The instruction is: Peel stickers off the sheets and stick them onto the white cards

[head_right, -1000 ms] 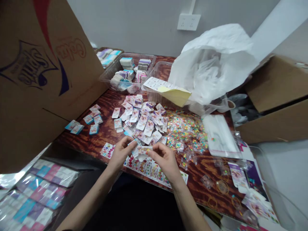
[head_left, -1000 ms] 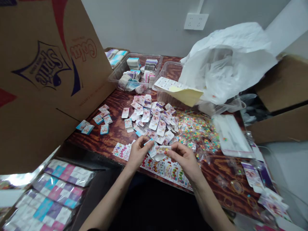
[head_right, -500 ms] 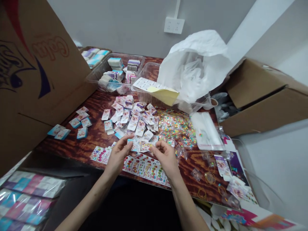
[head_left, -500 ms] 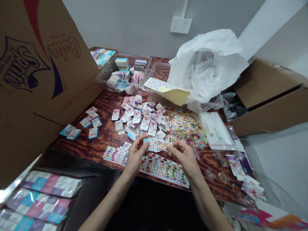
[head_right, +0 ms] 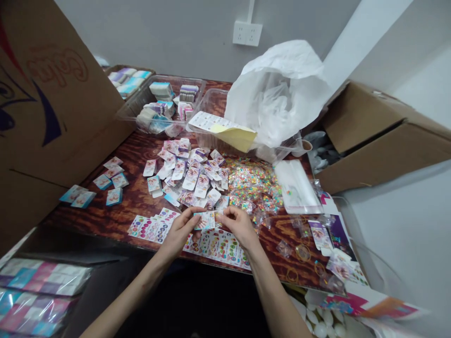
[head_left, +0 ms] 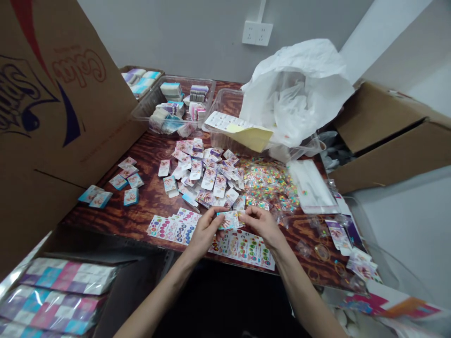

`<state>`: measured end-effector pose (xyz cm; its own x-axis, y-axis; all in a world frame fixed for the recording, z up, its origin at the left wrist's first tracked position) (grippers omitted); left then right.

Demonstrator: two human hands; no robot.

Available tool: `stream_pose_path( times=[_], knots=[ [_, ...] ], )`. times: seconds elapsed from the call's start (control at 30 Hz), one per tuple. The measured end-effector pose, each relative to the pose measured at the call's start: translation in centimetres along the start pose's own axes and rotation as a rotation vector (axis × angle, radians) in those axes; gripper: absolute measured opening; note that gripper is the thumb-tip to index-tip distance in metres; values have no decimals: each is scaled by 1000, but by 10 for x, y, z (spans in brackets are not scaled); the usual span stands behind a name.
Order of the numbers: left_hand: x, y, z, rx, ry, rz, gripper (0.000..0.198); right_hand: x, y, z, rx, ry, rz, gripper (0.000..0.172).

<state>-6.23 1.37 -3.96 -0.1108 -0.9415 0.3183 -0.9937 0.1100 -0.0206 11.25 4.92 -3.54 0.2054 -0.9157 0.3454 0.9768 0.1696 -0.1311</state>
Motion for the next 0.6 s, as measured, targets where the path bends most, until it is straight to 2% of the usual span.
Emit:
stream_pose_path(
  times=[0.2,0.37,0.43,0.5,0.6],
  knots=[
    [-4,1,0,-175,-42,52,41,3,-3,13,266,178,-37,25],
    [-7,7,-6,-291,-107,4,37,9,-1,5,82,-46,162,30],
    [-6,7,-7,-285,-103,21,36,10,2,2,54,-72,184,30],
    [-4,6,-6,-257,-69,60,38,10,4,3,82,-13,153,26],
    [-2,2,-2,-203,-16,101,42,10,4,7,162,152,59,19]
  ],
)
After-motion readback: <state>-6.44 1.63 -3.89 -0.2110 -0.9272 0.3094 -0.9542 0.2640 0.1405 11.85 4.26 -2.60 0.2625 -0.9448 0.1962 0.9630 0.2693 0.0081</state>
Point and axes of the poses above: each hand's wrist, its own x-axis away from the middle knuckle, its own y-axis out of the back of the hand, z = x × y, the point moved 4 cm from there along -x, towards the middle knuckle, and after that the axes turned 9 degrees about -x, right-handed, at the moved point
